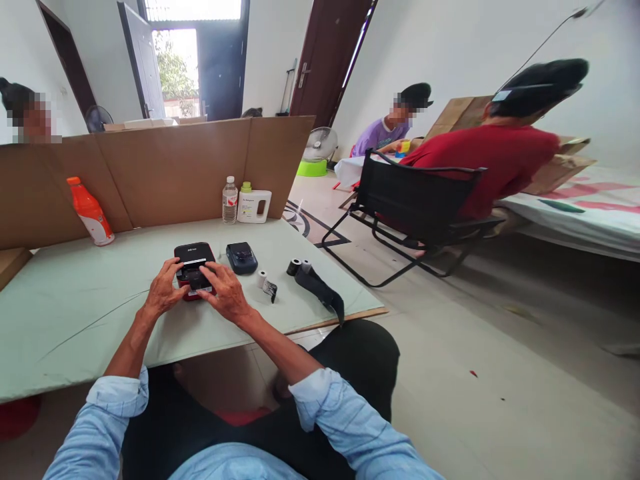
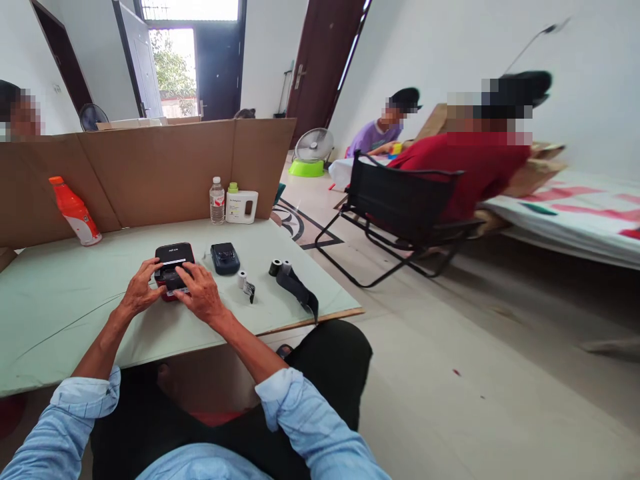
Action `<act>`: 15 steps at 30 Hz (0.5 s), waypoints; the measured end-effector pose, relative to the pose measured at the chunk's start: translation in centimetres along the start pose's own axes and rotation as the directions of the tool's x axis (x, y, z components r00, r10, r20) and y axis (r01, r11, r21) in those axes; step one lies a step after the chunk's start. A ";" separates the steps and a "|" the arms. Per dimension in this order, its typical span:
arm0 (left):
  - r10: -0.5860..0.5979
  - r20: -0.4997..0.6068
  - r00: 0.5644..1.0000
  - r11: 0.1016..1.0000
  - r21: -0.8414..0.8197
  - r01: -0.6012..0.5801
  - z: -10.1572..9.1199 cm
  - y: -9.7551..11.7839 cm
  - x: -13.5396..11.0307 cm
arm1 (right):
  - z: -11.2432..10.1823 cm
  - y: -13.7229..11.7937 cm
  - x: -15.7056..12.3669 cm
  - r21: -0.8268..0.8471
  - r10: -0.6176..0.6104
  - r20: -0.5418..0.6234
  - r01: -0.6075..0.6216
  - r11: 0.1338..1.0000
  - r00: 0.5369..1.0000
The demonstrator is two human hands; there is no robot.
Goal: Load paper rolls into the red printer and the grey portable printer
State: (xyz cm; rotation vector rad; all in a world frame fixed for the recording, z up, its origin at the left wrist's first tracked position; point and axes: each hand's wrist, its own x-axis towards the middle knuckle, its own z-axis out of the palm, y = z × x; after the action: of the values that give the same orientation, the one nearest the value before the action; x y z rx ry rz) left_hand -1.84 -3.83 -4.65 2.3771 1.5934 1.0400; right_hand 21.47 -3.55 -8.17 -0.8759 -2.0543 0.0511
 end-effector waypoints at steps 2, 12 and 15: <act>-0.004 -0.004 1.000 1.000 0.005 0.004 0.1 0.1 -0.1 | -0.3 0.9 0.6 -0.007 0.067 0.031 -0.067 0.998 0.997; -0.083 -0.011 0.997 0.992 0.099 0.083 0.0 0.4 -0.5 | 0.2 3.6 1.6 -0.080 0.106 0.135 -0.095 0.992 0.985; -0.122 -0.001 0.993 0.984 0.129 0.121 0.0 0.6 -0.6 | 0.2 3.5 1.6 -0.099 0.121 0.146 -0.107 0.989 0.982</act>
State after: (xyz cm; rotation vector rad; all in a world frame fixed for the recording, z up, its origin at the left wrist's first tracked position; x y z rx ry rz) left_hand -1.51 -4.53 -4.70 2.3234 1.8296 0.9321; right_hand 22.75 0.10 -8.39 -1.0747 -2.1591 0.0893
